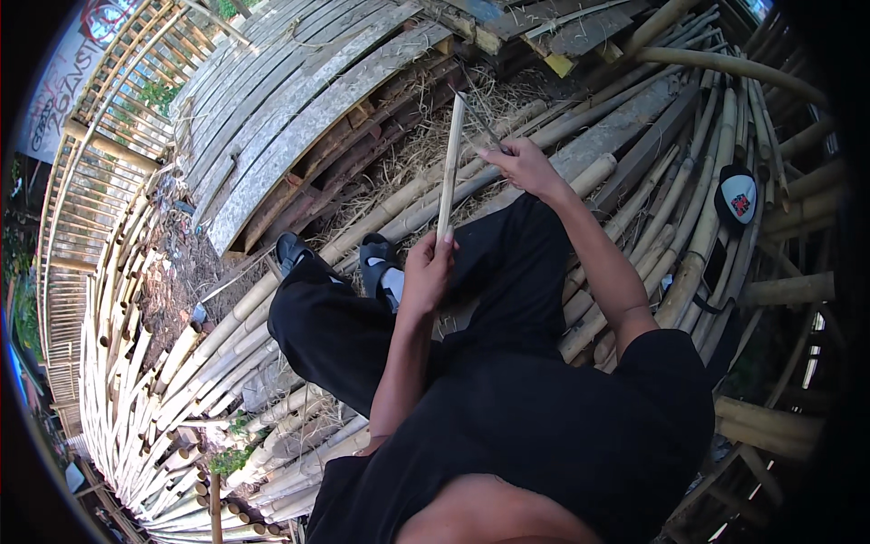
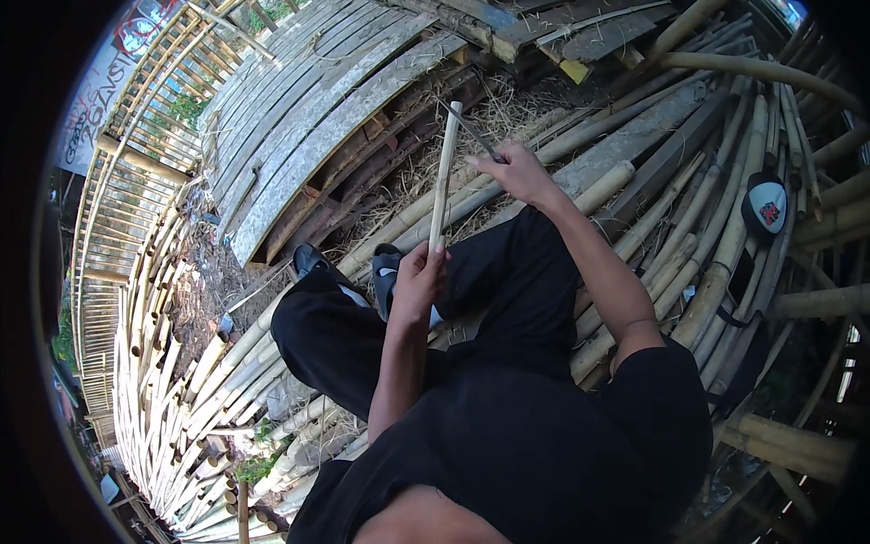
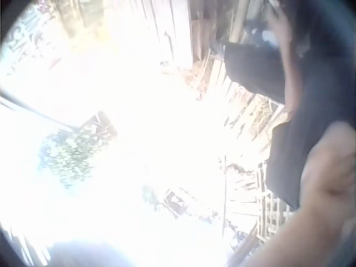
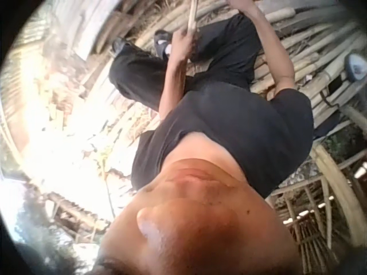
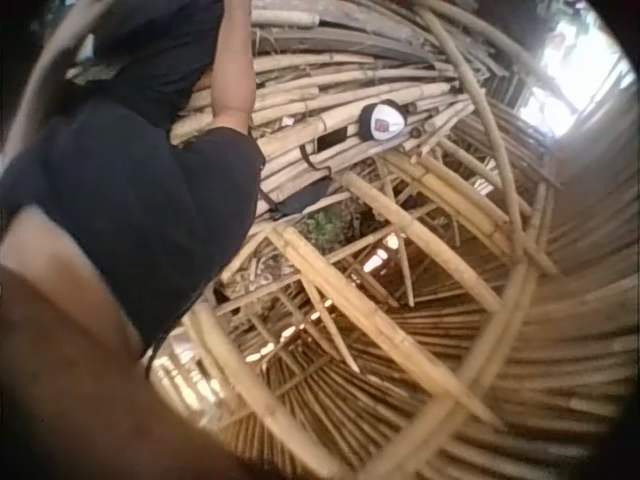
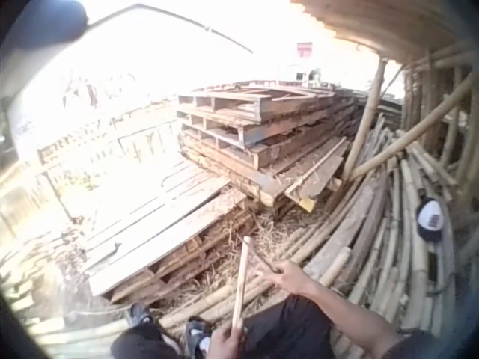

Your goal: The person shaves a bamboo stick with a knife while sitting on a pile of bamboo poles.

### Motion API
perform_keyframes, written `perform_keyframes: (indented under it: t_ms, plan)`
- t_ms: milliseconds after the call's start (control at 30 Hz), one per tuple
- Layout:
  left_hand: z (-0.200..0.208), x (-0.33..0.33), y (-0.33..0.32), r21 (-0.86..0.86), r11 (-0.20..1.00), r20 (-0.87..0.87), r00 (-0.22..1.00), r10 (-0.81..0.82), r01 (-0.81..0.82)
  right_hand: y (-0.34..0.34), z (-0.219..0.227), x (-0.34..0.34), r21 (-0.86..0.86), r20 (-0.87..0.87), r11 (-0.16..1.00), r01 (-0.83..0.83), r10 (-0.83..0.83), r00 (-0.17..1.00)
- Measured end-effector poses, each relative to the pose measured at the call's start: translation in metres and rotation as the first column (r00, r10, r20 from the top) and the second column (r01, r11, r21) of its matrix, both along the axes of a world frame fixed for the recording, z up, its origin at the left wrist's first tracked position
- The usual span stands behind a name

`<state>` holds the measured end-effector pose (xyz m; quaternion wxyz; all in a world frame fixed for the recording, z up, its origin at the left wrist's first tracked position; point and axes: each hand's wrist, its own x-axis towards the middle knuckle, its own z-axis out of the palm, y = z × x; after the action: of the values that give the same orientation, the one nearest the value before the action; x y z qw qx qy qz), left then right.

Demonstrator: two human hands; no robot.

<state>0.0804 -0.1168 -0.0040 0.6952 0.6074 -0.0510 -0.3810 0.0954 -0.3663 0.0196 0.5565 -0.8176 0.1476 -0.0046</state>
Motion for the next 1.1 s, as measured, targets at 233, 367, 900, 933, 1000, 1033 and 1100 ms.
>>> perform_keyframes:
  t_ms: [233,367,900,933,1000,1033,1100]
  plan:
    - [-0.015,0.0,-0.003,0.066,0.998,0.145,0.989,-0.012,0.003,0.028,-0.003,0.008,-0.598,-0.232,0.793,-0.116,-0.033,0.972]
    - [-0.017,0.001,0.001,0.221,0.973,0.325,0.946,-0.006,-0.07,0.054,0.006,0.006,-0.634,-0.287,0.749,-0.193,0.004,0.958]
    - [0.001,-0.012,0.0,0.411,0.908,0.478,0.868,-0.135,-0.085,-0.013,-0.033,0.064,-0.704,-0.309,0.7,-0.12,-0.149,0.939]
    - [0.002,-0.01,0.0,0.417,0.904,0.485,0.863,-0.139,-0.089,-0.021,-0.029,0.067,-0.734,-0.29,0.673,-0.093,-0.187,0.939]
    - [0.003,-0.011,-0.001,0.44,0.895,0.484,0.858,-0.176,-0.065,-0.045,-0.031,0.071,-0.758,-0.275,0.649,-0.064,-0.23,0.934]
    - [0.003,-0.011,0.0,0.438,0.897,0.487,0.855,-0.18,-0.061,-0.062,-0.031,0.077,-0.69,-0.224,0.713,0.126,-0.376,0.899]
    - [0.0,-0.011,0.011,0.416,0.909,0.427,0.887,-0.173,-0.024,-0.08,-0.034,0.076,-0.594,-0.186,0.739,0.317,-0.509,0.84]
